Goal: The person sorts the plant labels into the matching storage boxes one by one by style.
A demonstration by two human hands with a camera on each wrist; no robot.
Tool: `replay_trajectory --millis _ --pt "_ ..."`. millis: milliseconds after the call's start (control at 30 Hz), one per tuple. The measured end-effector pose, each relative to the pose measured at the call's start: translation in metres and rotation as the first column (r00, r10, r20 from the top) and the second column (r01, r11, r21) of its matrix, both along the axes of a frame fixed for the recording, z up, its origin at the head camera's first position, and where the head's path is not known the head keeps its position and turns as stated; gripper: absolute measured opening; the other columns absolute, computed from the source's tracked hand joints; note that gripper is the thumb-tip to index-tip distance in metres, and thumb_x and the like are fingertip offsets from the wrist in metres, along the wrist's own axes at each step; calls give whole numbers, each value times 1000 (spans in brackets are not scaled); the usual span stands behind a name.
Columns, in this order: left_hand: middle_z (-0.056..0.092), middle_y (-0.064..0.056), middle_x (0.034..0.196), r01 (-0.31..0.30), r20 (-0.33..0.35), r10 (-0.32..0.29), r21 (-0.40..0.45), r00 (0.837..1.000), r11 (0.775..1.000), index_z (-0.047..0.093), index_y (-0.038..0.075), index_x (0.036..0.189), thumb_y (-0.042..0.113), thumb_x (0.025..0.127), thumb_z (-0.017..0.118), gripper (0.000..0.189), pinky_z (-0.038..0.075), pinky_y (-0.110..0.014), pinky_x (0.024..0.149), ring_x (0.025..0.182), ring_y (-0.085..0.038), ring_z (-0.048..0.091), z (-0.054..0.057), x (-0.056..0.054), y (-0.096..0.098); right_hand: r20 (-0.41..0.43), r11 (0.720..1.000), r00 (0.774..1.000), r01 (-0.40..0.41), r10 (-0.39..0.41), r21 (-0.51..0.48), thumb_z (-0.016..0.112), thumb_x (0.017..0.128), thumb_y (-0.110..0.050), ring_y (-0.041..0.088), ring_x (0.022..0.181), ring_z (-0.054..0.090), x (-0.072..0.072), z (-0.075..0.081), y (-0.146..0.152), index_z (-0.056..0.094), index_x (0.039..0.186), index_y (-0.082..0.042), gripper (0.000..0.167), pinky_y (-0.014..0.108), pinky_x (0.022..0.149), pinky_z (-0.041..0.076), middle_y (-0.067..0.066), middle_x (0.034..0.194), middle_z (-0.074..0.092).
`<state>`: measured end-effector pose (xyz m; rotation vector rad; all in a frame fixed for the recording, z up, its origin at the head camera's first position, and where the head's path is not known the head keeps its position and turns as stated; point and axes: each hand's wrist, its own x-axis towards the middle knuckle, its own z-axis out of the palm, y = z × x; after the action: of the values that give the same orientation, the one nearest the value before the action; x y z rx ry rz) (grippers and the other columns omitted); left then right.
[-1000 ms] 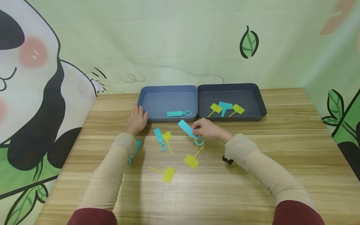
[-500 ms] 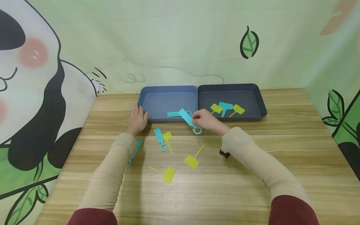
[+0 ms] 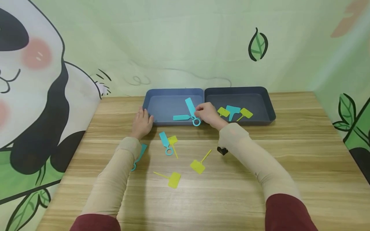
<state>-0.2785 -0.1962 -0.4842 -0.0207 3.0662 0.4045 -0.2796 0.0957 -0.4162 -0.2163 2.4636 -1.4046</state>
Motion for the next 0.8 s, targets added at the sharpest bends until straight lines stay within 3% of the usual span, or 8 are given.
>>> replay_trajectory --millis 267,533,800 --pt "3 -22 147 -1 14 0 9 1000 1000 14 -6 139 37 94 19 62 12 -44 111 135 -35 9 0 1 1 3 995 995 97 -97 29 53 85 -12 17 74 52 -14 -1 -13 57 111 2 29 28 69 47 14 99 58" --pt "4 -22 147 -1 -3 1 23 1000 1000 15 -6 139 37 94 19 62 12 -44 110 135 -34 10 1 1 0 -34 983 984 175 -173 57 53 83 -10 14 56 40 -26 -8 -21 51 122 -6 40 25 55 39 2 66 45" --pt "2 -22 147 -5 5 5 19 1000 1000 15 -5 139 37 94 19 62 13 -45 110 136 -34 9 2 1 0 -109 971 971 222 -212 86 49 77 -2 13 58 44 -33 -15 -27 55 114 -4 38 23 54 38 5 69 52"
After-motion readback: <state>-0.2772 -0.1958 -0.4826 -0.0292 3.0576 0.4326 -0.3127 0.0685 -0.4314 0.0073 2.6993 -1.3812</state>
